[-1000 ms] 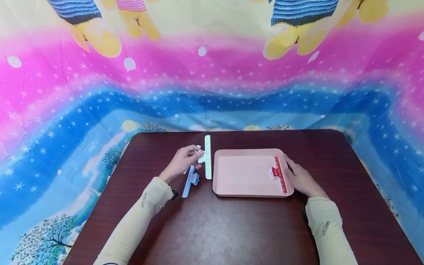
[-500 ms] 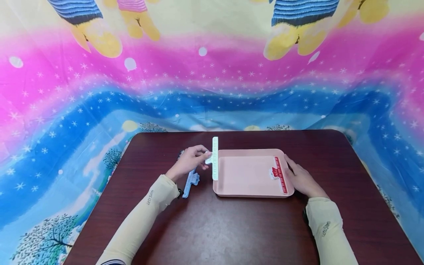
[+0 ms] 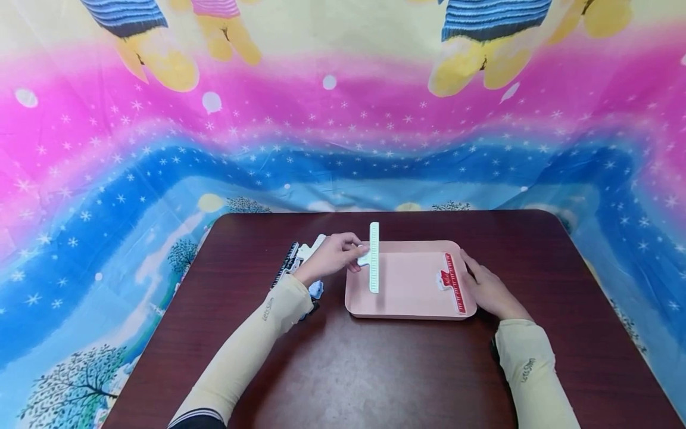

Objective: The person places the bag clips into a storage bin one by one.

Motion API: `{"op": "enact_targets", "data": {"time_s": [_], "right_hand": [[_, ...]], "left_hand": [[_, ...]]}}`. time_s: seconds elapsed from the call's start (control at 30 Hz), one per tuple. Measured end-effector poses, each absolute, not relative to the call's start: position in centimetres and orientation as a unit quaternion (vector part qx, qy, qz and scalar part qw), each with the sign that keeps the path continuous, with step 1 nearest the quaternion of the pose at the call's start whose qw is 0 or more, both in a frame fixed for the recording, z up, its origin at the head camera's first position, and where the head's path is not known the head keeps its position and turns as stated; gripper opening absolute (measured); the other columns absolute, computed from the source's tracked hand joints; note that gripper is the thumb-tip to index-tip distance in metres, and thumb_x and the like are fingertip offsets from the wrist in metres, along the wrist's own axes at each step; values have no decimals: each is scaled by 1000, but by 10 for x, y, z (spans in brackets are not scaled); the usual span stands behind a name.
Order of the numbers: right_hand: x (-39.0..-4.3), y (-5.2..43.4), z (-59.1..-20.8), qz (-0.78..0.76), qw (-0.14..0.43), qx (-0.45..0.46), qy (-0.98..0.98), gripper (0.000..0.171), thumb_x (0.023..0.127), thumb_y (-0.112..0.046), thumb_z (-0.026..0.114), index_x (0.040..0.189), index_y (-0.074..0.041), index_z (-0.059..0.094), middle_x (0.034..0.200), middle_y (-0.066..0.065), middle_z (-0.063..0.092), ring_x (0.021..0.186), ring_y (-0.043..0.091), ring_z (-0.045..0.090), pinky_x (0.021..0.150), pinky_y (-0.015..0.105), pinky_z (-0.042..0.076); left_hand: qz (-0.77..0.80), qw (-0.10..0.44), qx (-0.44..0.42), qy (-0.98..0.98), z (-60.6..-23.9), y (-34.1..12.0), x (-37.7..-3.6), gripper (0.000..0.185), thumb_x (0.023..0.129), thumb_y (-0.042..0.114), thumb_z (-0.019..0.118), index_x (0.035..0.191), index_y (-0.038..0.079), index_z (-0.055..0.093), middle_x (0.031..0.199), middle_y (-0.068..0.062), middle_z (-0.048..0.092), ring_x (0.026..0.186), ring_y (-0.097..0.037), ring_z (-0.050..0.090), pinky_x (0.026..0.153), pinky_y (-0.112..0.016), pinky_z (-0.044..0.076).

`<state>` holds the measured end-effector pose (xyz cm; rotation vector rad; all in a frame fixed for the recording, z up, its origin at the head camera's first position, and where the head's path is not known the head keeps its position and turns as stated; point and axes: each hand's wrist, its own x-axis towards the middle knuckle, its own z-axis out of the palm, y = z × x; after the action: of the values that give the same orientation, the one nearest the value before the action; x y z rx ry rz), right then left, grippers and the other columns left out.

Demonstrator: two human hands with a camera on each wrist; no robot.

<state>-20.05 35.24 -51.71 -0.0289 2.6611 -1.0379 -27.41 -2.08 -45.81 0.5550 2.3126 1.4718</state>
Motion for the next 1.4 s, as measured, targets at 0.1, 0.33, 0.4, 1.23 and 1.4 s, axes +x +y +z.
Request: {"op": "enact_targets", "data": {"time_s": [0.1, 0.33, 0.4, 1.23, 1.4], "right_hand": [[-201, 352, -516, -362, 142, -12, 921, 71, 113, -41, 37, 166, -17, -2, 167, 36, 7, 150, 62, 11, 115, 78, 17], [-200, 350, -513, -360, 141, -14, 922, 70, 113, -39, 37, 166, -15, -2, 166, 37, 8, 150, 62, 12, 115, 78, 18], [-200, 350, -514, -360, 141, -13, 922, 70, 113, -39, 37, 166, -16, -2, 166, 37, 8, 150, 62, 12, 115, 78, 17], [-200, 351, -517, -358, 136, -11, 924, 70, 113, -41, 37, 166, -16, -1, 166, 36, 10, 150, 61, 14, 115, 77, 19], [-200, 351, -517, -355, 134, -12, 925, 70, 113, -42, 35, 167, -16, 0, 166, 36, 10, 150, 61, 13, 115, 78, 18]], "left_hand": [[522, 185, 197, 809, -456, -12, -276, 21, 102, 28, 69, 107, 8, 69, 85, -11, 78, 74, -29, 77, 79, -50, 63], [533, 201, 203, 797, -457, 8, -281, 21, 101, 26, 70, 100, 5, 67, 79, -9, 76, 66, -20, 74, 80, -53, 62], [536, 204, 205, 793, -458, 13, -283, 23, 101, 27, 70, 97, 4, 67, 78, -9, 76, 66, -21, 74, 79, -53, 62], [555, 283, 191, 759, -462, 65, -289, 20, 100, 17, 71, 88, 1, 66, 76, -11, 75, 74, -31, 77, 89, -59, 59], [555, 283, 182, 760, -467, 74, -289, 22, 99, 17, 72, 86, 1, 67, 76, -12, 74, 63, -18, 72, 87, -57, 60]]}}
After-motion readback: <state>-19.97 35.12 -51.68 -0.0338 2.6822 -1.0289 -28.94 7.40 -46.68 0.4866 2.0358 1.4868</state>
